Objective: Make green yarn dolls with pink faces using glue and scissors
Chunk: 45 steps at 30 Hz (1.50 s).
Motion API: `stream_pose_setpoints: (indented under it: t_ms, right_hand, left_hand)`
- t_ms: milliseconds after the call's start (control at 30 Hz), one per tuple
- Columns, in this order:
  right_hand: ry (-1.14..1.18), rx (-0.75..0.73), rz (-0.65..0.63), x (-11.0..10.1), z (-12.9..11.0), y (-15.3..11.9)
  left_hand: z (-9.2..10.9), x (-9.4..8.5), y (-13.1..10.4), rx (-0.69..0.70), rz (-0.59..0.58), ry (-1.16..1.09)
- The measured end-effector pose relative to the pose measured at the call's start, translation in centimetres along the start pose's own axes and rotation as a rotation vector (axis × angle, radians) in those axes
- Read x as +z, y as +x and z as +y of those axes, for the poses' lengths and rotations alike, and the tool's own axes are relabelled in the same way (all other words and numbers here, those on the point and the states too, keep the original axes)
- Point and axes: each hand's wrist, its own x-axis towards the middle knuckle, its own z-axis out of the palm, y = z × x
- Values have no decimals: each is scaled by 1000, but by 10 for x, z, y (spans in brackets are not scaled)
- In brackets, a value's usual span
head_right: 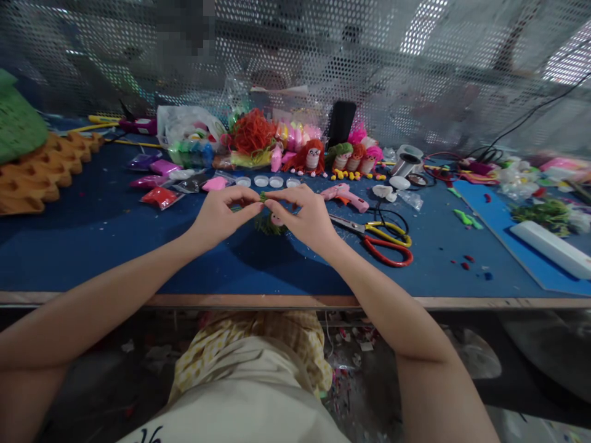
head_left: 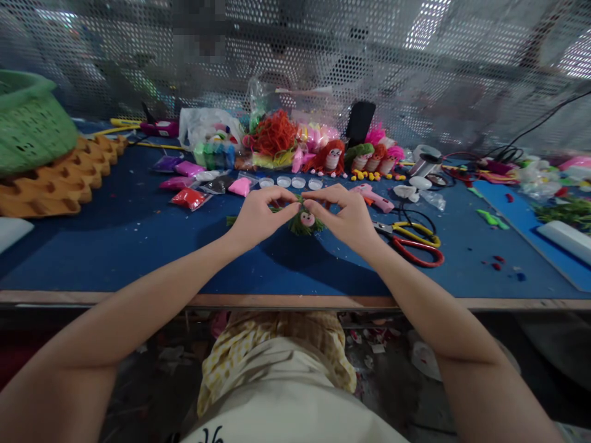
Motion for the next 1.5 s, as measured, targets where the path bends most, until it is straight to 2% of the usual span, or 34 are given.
stream_pose_setpoints:
  t_ms: [67,167,467,633,733,867,933,967,1000,1067,1133,1200,1367,1500]
  right_hand:
    - [-61,-80,-16,-1,2,0]
    - [-98,-75,-25,-2,4,1]
    - [27,110,-4,-2,2,2]
    - [223,251,43,3,9,2]
    - [346,281,176,4,11,4]
    - [450,246,350,1,12,8]
    - [467,233,369,0,10,9]
    - [468,227,359,-1,9,9]
    - [467,219,338,-1,8,9]
    - [465,203,284,0,5,7]
    - [464,204,228,1,1,4]
    - [447,214,158,3,-2,2]
    - [439,229,75,7,-6,-3]
    - [491,275,69,11,-5,-3]
  left_hand:
    - [2,-1,-1,53,-8,72]
    - [2,0,-2,79,-10,140]
    - [3,0,-1,22,-49,161]
    - [1,0,0,7,-55,172]
    - [-3,-4,2,-38,-74,310]
    - [-9,-15,5,-192,-190,697]
    - [-9,-19,5,-179,-143,819]
    - [-8,-20,6,-132,-90,810]
    - [-6,-20,6,-75,-41,743]
    - [0,-17,5,18,-1,439]
    - [7,-12,3,-16,-31,41]
    - [11,-6,0,-101,-25,-196]
    - [6,5,-5,-234,15,-386]
    - [3,8,-4,-286,-30,-469]
